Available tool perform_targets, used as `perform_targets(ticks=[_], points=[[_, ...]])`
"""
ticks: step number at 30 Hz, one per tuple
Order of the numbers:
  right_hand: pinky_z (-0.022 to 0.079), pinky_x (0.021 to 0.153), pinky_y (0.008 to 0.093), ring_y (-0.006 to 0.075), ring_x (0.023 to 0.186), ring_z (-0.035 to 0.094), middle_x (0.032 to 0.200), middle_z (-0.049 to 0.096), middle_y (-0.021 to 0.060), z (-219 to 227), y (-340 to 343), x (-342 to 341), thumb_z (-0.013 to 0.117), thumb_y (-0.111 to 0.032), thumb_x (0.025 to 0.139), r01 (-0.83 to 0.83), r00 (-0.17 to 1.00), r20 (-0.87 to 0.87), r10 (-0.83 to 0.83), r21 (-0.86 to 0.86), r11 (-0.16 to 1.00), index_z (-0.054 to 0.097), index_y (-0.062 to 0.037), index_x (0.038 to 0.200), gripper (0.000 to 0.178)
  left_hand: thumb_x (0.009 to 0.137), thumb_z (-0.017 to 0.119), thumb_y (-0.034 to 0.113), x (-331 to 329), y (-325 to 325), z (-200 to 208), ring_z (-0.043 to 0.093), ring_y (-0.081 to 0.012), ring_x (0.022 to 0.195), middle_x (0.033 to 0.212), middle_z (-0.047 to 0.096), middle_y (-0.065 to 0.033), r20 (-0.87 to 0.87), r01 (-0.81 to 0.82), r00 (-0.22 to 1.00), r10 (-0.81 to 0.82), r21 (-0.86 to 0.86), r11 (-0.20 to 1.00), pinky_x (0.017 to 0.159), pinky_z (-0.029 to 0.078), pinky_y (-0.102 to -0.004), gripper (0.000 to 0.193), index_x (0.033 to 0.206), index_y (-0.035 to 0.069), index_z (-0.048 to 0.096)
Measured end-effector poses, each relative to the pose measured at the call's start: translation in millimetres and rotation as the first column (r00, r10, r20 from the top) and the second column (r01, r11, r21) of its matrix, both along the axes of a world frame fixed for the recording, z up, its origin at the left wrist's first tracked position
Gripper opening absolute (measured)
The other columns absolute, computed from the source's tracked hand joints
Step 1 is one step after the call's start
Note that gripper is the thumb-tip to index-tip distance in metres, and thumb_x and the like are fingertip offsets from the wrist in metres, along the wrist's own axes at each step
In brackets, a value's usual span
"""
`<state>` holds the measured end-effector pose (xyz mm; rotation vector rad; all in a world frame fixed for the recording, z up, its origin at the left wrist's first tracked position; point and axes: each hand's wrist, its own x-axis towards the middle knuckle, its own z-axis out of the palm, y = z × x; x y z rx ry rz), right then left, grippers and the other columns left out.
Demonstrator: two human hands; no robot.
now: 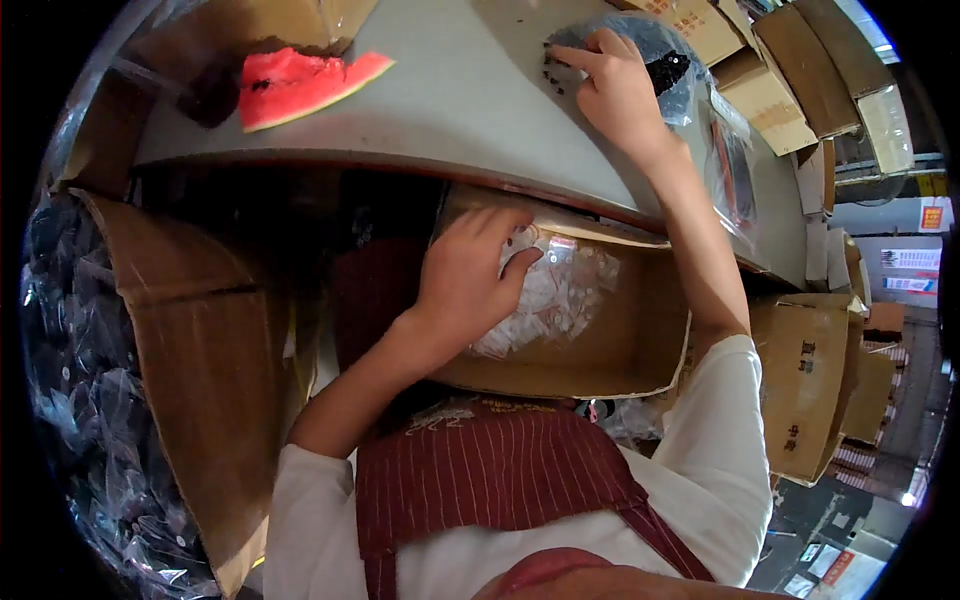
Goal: Packaging small metal hardware parts into individual plastic bags at a warehouse workbench.
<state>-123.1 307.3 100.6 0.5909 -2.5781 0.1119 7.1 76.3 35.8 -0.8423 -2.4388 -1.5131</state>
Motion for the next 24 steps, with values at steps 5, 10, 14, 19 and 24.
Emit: perform_targets(ticks=[5, 10, 14, 19, 24], points=[[0.051, 0.086, 0.0435, 0.0387, 0.096, 0.063, 0.103, 0.066, 0.0189, 8, -6, 14, 0.052, 0.008, 0.071, -0.115, 0.993, -0.005, 0.115, -0.094, 0.989, 0.072, -0.0061, 0.112, 0.048, 0.082, 0.077, 0.015, 2, 0, -3, 0.067, -0.0354, 0.093, 0.1, 0.07, -0.0163, 0.014, -0.008, 1.0, 0.008, 0.009, 1.0, 0.079, 0.054, -0.0413, 0.03, 0.107, 0.004, 0.067], [0.052, 0.086, 0.0414, 0.0388, 0.097, 0.064, 0.108, 0.067, 0.0176, 8, -11, 12, 0.05, 0.011, 0.073, -0.129, 0.976, 0.147, 0.161, -0.207, 0.97, 0.07, -0.0054, 0.113, 0.048, 0.082, 0.078, 0.015, 2, 4, -7, 0.07, -0.0339, 0.09, 0.101, 0.07, -0.0175, 0.083, 0.037, 0.996, -0.038, 0.011, 0.999, 0.074, 0.055, -0.0403, 0.03, 0.108, 0.004, 0.068], [0.053, 0.086, 0.0389, 0.0363, 0.098, 0.066, 0.107, 0.067, 0.0159, 5, -9, 23, 0.057, 0.009, 0.079, -0.183, 0.976, 0.09, 0.2, -0.172, 0.968, 0.071, -0.0041, 0.108, 0.035, 0.084, 0.076, 0.014, -2, 9, -11, 0.072, -0.0305, 0.084, 0.103, 0.071, -0.0176, 0.274, 0.097, 0.958, -0.08, -0.048, 0.994, 0.074, 0.057, -0.0372, 0.029, 0.109, 0.003, 0.068], [0.054, 0.084, 0.0363, 0.0338, 0.096, 0.067, 0.104, 0.069, 0.014, 2, -8, 51, 0.064, 0.006, 0.081, -0.158, 0.979, 0.09, 0.182, -0.224, 0.962, 0.071, -0.0039, 0.105, 0.027, 0.084, 0.076, 0.014, -15, 21, -11, 0.072, -0.0256, 0.08, 0.101, 0.073, -0.0166, 0.463, 0.157, 0.88, -0.106, -0.074, 0.985, 0.076, 0.056, -0.0345, 0.027, 0.107, 0.002, 0.07], [0.055, 0.082, 0.0386, 0.0352, 0.093, 0.068, 0.102, 0.07, 0.0158, -6, 3, 59, 0.061, 0.008, 0.079, -0.171, 0.981, 0.025, 0.192, -0.357, 0.918, 0.071, -0.0051, 0.107, 0.032, 0.084, 0.078, 0.016, -16, 26, -10, 0.07, -0.018, 0.082, 0.099, 0.074, -0.0124, 0.443, 0.126, 0.884, -0.148, 0.078, 0.989, 0.077, 0.055, -0.0319, 0.029, 0.108, 0.001, 0.07]])
